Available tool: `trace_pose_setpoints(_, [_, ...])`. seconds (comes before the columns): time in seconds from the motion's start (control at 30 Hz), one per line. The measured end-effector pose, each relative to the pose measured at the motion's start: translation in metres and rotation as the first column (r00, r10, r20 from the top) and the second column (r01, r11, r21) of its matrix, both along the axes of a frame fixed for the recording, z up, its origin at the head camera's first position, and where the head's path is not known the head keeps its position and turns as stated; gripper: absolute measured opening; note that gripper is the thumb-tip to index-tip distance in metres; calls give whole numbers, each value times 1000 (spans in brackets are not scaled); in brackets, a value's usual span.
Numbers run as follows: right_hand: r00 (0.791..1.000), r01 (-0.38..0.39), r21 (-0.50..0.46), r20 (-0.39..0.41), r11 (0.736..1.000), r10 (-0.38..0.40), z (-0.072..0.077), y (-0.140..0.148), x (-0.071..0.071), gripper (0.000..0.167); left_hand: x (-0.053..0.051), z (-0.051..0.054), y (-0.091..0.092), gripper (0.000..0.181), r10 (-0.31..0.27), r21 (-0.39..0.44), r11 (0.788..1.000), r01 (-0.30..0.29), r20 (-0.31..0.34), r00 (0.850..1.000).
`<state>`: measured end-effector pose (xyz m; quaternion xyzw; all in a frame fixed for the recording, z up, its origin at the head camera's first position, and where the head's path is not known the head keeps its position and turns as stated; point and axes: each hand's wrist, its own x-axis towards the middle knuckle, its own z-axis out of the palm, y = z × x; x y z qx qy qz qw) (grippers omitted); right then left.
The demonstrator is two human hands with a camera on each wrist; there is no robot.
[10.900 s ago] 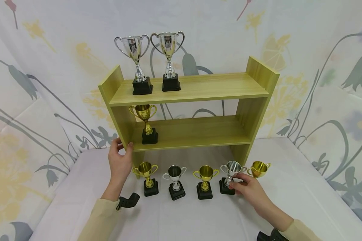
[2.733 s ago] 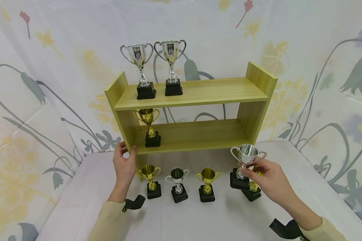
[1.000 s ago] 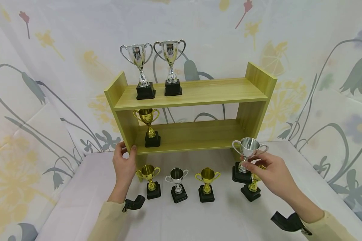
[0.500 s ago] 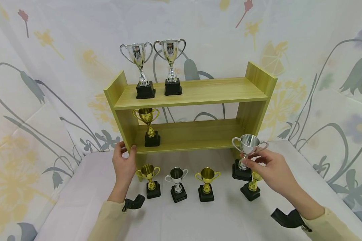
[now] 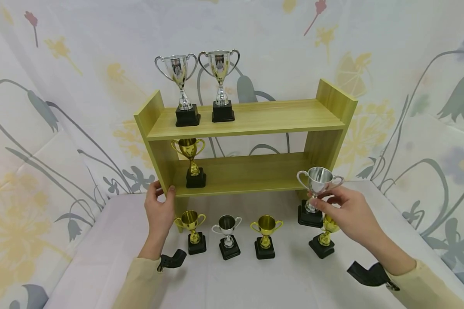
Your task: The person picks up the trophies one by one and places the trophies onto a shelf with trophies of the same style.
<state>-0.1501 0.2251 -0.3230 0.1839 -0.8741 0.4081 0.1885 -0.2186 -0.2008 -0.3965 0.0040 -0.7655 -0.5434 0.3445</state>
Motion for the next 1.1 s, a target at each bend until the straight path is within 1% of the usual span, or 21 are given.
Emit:
trace_pose_setpoints(0.4, [999, -2, 29, -41, 1000, 3, 14, -2, -5, 10, 3, 5, 0, 31, 4, -8, 1000, -4, 17, 1000])
trace_pose_setpoints(0.7, [998, -24, 24, -60, 999, 26, 26, -5, -7, 11, 3, 3, -1, 32, 3, -7, 1000, -3, 27, 1000])
trace_pose_setpoints(0.8, [998, -20, 32, -65, 999, 22, 30, -7, -8, 10, 3, 3, -1, 32, 3, -3, 1000, -3, 27, 1000])
trace_pose_setpoints(1.1, [995, -29, 36, -92, 999, 33, 37, -10, -13, 7, 3, 4, 0, 31, 4, -7, 1000, -4, 26, 1000])
